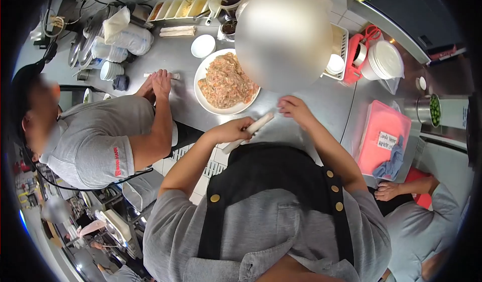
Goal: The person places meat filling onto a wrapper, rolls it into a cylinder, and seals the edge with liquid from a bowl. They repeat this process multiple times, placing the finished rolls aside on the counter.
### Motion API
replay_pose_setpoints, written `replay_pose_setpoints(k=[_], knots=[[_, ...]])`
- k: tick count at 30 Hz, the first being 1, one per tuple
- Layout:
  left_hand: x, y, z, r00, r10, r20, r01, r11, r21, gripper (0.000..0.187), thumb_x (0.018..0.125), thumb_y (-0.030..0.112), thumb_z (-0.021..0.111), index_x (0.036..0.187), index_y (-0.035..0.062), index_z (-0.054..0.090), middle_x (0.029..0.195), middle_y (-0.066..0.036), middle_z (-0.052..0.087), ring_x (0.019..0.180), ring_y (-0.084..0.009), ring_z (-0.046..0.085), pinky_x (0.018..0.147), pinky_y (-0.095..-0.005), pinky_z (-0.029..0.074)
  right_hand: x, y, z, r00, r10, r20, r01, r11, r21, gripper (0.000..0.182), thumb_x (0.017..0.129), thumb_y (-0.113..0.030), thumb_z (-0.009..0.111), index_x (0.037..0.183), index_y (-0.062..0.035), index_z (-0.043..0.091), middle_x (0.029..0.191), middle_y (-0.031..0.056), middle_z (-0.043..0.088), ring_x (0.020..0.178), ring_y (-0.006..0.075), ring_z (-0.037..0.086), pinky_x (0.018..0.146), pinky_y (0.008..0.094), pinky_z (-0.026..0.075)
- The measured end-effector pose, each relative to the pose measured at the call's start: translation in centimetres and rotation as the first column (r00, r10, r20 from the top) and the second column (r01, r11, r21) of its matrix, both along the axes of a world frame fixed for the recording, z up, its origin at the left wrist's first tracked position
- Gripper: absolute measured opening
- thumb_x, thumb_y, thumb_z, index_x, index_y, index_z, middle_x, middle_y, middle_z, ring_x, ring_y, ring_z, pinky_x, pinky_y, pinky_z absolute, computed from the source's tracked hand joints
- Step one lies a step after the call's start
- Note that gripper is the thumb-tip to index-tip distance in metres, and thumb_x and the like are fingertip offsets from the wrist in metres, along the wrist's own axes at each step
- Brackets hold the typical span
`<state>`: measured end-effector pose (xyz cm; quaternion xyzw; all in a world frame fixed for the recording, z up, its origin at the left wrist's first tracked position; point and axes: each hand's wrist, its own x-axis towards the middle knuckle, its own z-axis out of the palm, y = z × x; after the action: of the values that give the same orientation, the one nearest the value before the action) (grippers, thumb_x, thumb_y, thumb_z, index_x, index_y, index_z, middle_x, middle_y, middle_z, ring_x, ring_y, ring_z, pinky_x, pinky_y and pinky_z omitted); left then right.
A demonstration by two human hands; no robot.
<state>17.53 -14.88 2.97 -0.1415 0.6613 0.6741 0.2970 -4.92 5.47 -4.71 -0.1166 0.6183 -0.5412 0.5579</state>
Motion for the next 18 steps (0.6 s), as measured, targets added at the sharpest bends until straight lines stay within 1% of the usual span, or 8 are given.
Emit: replay_pose_setpoints(k=[3,4,6,7,9,11,15,18], knots=[[3.4,-0.5,0.4,0.997,0.022,0.071,-0.023,1.0,0.006,0.033,0.092,0.006,0.064,0.124,0.0024,0.057,0.102,-0.005,0.064,0.093,-0.0129,0.064,0.088,-0.0309,0.053,2.5,-6.4,-0.7,0.958,0.256,0.126,-0.263,0.964,0.041,0.061,0.098,-0.02,0.071,0.15,-0.0093,0.041,0.123,0.0128,0.07,0.107,0.0254,0.072,0.089,0.0387,0.059],[4.5,-0.5,0.2,0.996,0.034,0.084,-0.034,0.999,0.001,0.032,0.089,0.004,0.063,0.12,0.0028,0.057,0.099,-0.005,0.065,0.091,-0.0131,0.065,0.086,-0.0307,0.053,3.5,-7.8,-1.0,0.929,0.327,0.173,-0.33,0.944,-0.009,0.067,0.1,-0.015,0.068,0.155,-0.0092,0.032,0.133,0.0162,0.065,0.113,0.031,0.071,0.09,0.0429,0.06],[6.1,-0.5,0.6,0.998,-0.024,0.06,0.028,0.997,-0.077,0.032,0.089,0.005,0.064,0.121,0.0046,0.058,0.097,-0.004,0.065,0.091,-0.0128,0.064,0.088,-0.0306,0.051,5.9,-10.1,0.0,0.929,0.138,0.344,-0.114,0.989,-0.09,0.062,0.101,-0.008,0.063,0.155,-0.0076,0.032,0.138,0.0183,0.062,0.112,0.0327,0.071,0.089,0.0425,0.062],[6.9,-0.5,0.4,0.994,-0.061,0.089,0.073,0.988,-0.133,0.033,0.094,0.008,0.067,0.125,0.004,0.058,0.105,-0.004,0.066,0.098,-0.0131,0.063,0.093,-0.0312,0.051,6.5,-11.1,-0.1,0.927,0.145,0.346,-0.12,0.988,-0.093,0.062,0.101,-0.008,0.063,0.155,-0.0076,0.032,0.138,0.0183,0.062,0.112,0.0327,0.071,0.089,0.0425,0.062],[7.7,-0.7,0.9,0.995,-0.052,0.089,0.068,0.982,-0.175,0.032,0.094,0.009,0.067,0.125,0.0041,0.059,0.106,-0.004,0.067,0.099,-0.0134,0.063,0.093,-0.0313,0.051,7.6,-12.2,-0.7,0.946,-0.081,0.313,0.085,0.996,0.001,0.055,0.102,-0.006,0.06,0.152,-0.007,0.038,0.136,0.0192,0.062,0.108,0.0325,0.072,0.088,0.0446,0.064],[8.8,-0.9,-0.1,0.993,-0.01,0.12,0.033,0.981,-0.192,0.034,0.092,0.011,0.069,0.125,0.0045,0.059,0.108,-0.006,0.068,0.1,-0.0145,0.064,0.092,-0.032,0.052,7.4,-12.6,-1.4,0.949,-0.105,0.297,0.113,0.993,-0.01,0.052,0.103,-0.004,0.057,0.151,-0.0065,0.039,0.136,0.0193,0.062,0.108,0.033,0.072,0.089,0.0448,0.064],[8.1,-1.8,-0.4,0.996,-0.09,-0.017,0.076,0.917,-0.392,0.038,0.09,0.012,0.07,0.126,0.0066,0.059,0.104,-0.01,0.068,0.097,-0.0203,0.065,0.088,-0.0357,0.052,4.2,-13.5,-1.6,0.962,-0.136,0.236,0.139,0.99,0.003,0.041,0.105,-0.005,0.053,0.145,-0.0031,0.043,0.133,0.0196,0.062,0.109,0.0312,0.071,0.091,0.0458,0.064],[5.3,-2.7,0.7,0.99,-0.133,0.035,0.132,0.848,-0.513,0.04,0.085,0.008,0.068,0.124,0.0079,0.062,0.111,-0.017,0.067,0.103,-0.0316,0.066,0.09,-0.0407,0.052,1.6,-14.2,-1.4,0.969,-0.132,0.207,0.131,0.991,0.015,0.039,0.105,-0.007,0.054,0.142,-0.0011,0.044,0.13,0.0202,0.063,0.109,0.0305,0.07,0.094,0.0459,0.062]])
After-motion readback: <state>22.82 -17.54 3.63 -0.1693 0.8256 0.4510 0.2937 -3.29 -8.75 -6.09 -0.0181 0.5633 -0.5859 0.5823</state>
